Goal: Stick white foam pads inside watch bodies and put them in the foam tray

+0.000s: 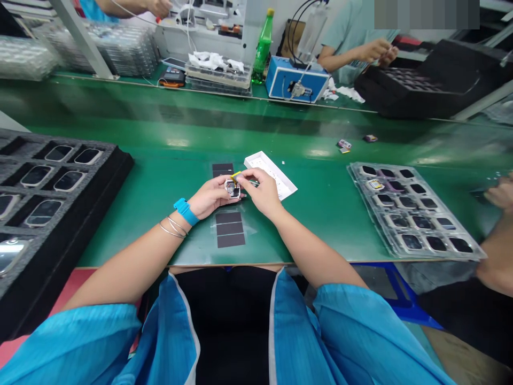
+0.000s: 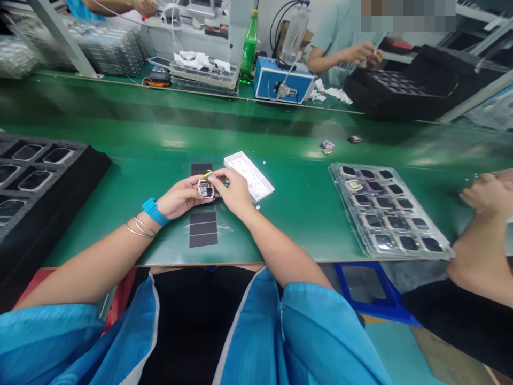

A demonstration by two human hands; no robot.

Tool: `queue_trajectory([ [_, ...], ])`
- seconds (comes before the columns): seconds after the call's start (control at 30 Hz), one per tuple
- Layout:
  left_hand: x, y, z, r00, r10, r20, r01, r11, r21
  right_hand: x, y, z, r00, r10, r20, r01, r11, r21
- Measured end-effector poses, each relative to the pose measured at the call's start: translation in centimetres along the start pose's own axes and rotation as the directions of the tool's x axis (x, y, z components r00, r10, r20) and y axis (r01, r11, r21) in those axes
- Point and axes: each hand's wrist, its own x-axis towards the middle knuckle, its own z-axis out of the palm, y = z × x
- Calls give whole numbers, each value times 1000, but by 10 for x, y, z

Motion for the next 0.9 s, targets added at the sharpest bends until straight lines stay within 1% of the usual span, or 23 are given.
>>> queue_trajectory([
  [0.07,1,-1,-1,1000,14,2,-14,1000,22,-2,-2,0,999,-46,-27,45,998,-51],
  [0.2,5,-5,-3,997,11,-71,-6,998,60,-5,-5,2,997,-74,-9,73,993,-88],
  [0.3,6,-5,-2,993,-13,-116,18,999,45,-7,-6,3,996,-88,6,88,992,-96],
  [0.4,5,-2,2,985,-45,-167,47,999,8,-7,-6,4,990,-140,30,143,974,-173],
  [0.5,4,2,4,977,-75,-201,61,995,-75,-8,-5,4,972,-223,76,236,920,-314],
  [0.6,3,5,4,980,-108,-165,75,978,-196,-10,-4,5,944,-298,142,330,838,-436],
  [0.7,3,7,0,981,-115,-154,73,964,-255,-10,-3,6,927,-311,209,375,793,-481],
  [0.8,4,6,-5,984,-71,-161,35,977,-212,-9,-3,6,928,-276,251,364,816,-449],
  [0.9,4,3,-10,995,-13,-102,-1,990,-138,-6,-2,4,951,-219,217,285,894,-345],
])
